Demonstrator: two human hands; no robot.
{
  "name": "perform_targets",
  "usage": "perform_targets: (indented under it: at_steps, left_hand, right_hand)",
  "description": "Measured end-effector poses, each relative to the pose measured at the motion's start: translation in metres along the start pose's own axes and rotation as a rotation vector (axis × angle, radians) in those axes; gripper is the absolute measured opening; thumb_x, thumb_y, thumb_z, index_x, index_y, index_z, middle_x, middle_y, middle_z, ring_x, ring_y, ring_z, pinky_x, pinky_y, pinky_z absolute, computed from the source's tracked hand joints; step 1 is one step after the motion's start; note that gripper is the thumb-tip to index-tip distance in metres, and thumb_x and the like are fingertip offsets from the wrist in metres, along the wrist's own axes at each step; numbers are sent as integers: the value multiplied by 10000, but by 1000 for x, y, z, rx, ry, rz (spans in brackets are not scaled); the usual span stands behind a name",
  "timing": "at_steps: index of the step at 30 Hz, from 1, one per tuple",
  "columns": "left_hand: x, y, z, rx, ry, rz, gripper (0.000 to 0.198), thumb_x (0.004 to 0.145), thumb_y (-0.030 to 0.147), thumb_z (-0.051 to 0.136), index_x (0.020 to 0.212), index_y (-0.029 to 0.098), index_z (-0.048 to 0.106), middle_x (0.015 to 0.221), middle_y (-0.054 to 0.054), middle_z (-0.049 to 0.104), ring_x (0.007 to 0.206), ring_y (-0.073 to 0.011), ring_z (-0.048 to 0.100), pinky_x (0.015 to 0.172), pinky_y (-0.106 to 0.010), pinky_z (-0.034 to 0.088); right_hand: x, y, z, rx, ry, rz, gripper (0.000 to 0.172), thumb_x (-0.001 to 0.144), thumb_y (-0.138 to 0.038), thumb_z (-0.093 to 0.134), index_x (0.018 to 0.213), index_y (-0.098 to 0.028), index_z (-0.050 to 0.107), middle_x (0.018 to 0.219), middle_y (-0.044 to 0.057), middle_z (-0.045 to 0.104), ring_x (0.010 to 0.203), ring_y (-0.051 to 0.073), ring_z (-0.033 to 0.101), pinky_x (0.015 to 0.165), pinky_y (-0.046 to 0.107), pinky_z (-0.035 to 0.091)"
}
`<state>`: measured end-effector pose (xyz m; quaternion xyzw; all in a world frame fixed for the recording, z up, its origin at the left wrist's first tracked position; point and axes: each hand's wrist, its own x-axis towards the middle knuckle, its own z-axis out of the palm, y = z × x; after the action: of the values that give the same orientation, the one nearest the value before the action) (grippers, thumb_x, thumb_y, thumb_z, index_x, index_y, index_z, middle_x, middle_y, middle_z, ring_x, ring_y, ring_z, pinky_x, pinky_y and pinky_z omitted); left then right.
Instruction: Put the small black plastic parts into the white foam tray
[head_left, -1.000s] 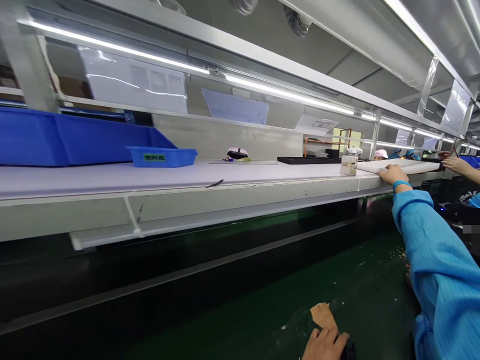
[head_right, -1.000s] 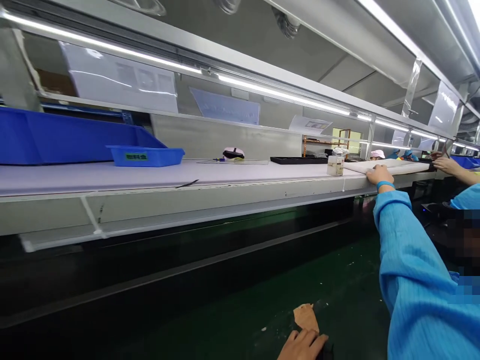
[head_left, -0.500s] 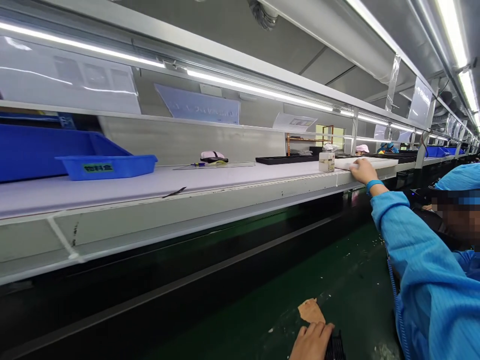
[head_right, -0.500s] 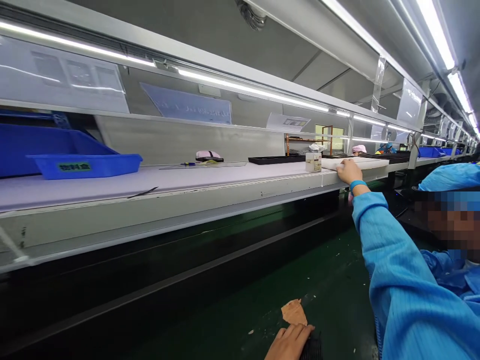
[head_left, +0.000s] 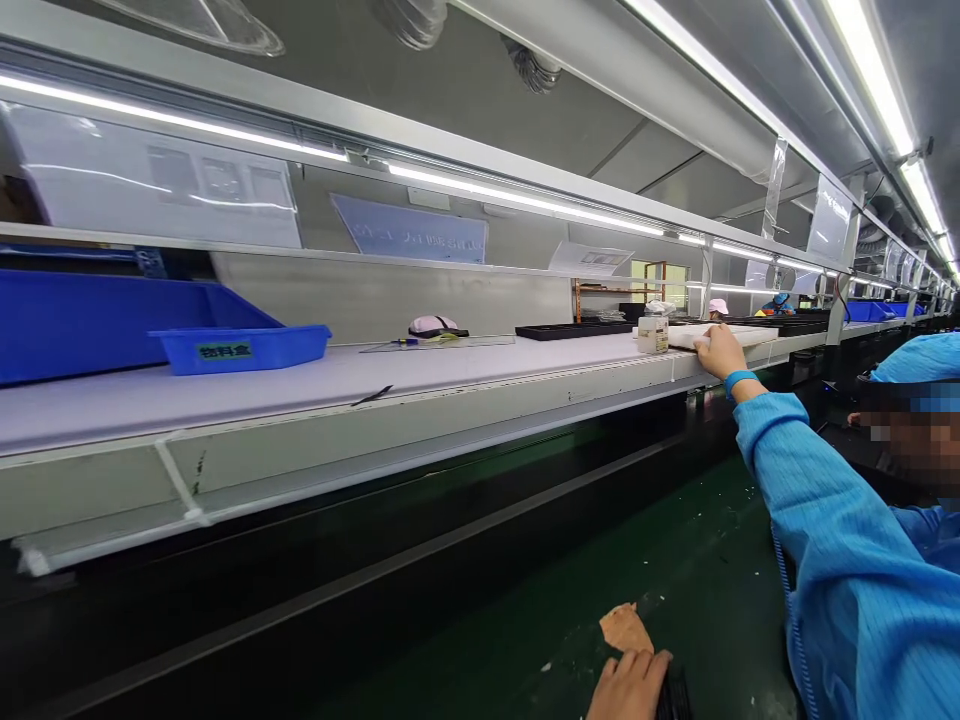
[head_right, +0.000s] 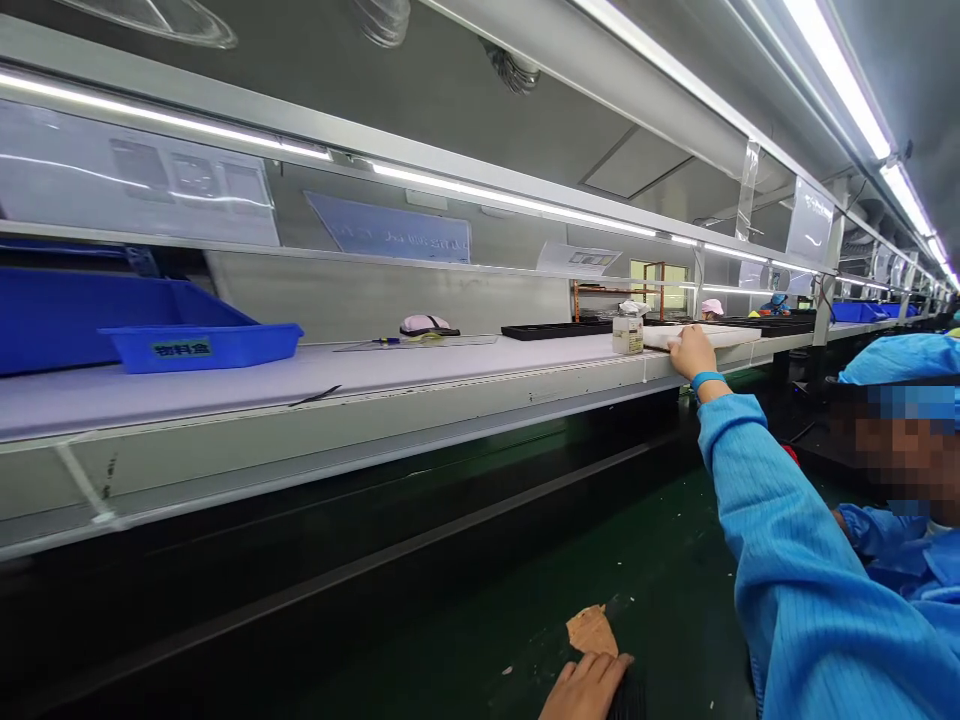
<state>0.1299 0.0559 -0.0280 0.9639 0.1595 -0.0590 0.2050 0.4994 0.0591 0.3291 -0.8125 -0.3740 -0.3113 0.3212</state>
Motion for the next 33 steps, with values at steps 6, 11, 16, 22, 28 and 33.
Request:
perform_targets:
  at_steps: [6, 11, 16, 22, 28, 33]
  left_hand:
    - [-17, 13, -11, -73, 36, 35, 1004, 677, 668, 788, 1525, 217, 492, 1495, -151, 555, 1376, -387, 488, 1207, -556, 326]
    - [-28, 26, -17, -46, 97, 58, 907, 735, 625, 807, 1489, 212, 517, 1455, -144, 583, 1360, -375, 514, 1197, -560, 344]
    - [-26, 27, -17, -36, 105, 94, 847, 760, 623, 808, 1442, 203, 533, 1394, -140, 621, 1304, -370, 554, 1120, -530, 413]
    - [-27, 28, -18, -28, 120, 124, 795, 802, 591, 790, 1443, 199, 530, 1397, -146, 626, 1316, -370, 552, 1113, -537, 397]
    - [-30, 31, -18, -48, 131, 129, 740, 810, 551, 796, 1400, 172, 559, 1364, -174, 635, 1299, -398, 556, 1078, -562, 407]
    - [-38, 28, -15, -174, 150, 128, 744, 759, 475, 862, 1375, 160, 587, 1390, -203, 623, 1299, -435, 544, 1100, -597, 372]
  right_hand:
    - [-28, 25, -13, 27, 117, 86, 240, 954, -295, 581, 1113, -118, 611, 1239, 217, 576, 1108, 353, 574, 1011, 449, 453]
    - [-69, 60, -26, 84, 221, 172, 240, 960, -306, 541, 1118, -128, 572, 1207, 223, 575, 1186, 346, 531, 1067, 451, 420]
    - [-130, 90, -24, 132, 312, 216, 206, 948, -308, 538, 1077, -148, 546, 1143, 188, 567, 1136, 316, 545, 1051, 470, 438]
    - [-217, 101, -11, 156, 373, 218, 168, 896, -335, 545, 984, -196, 509, 1044, 126, 561, 1029, 296, 554, 967, 467, 469]
    - [-311, 89, -7, 154, 271, 167, 173, 925, -383, 493, 973, -217, 481, 1010, 120, 560, 962, 301, 554, 890, 460, 484]
    - [-385, 61, -9, 184, 14, 8, 132, 967, -359, 507, 953, -230, 481, 967, 102, 577, 940, 305, 566, 874, 450, 478]
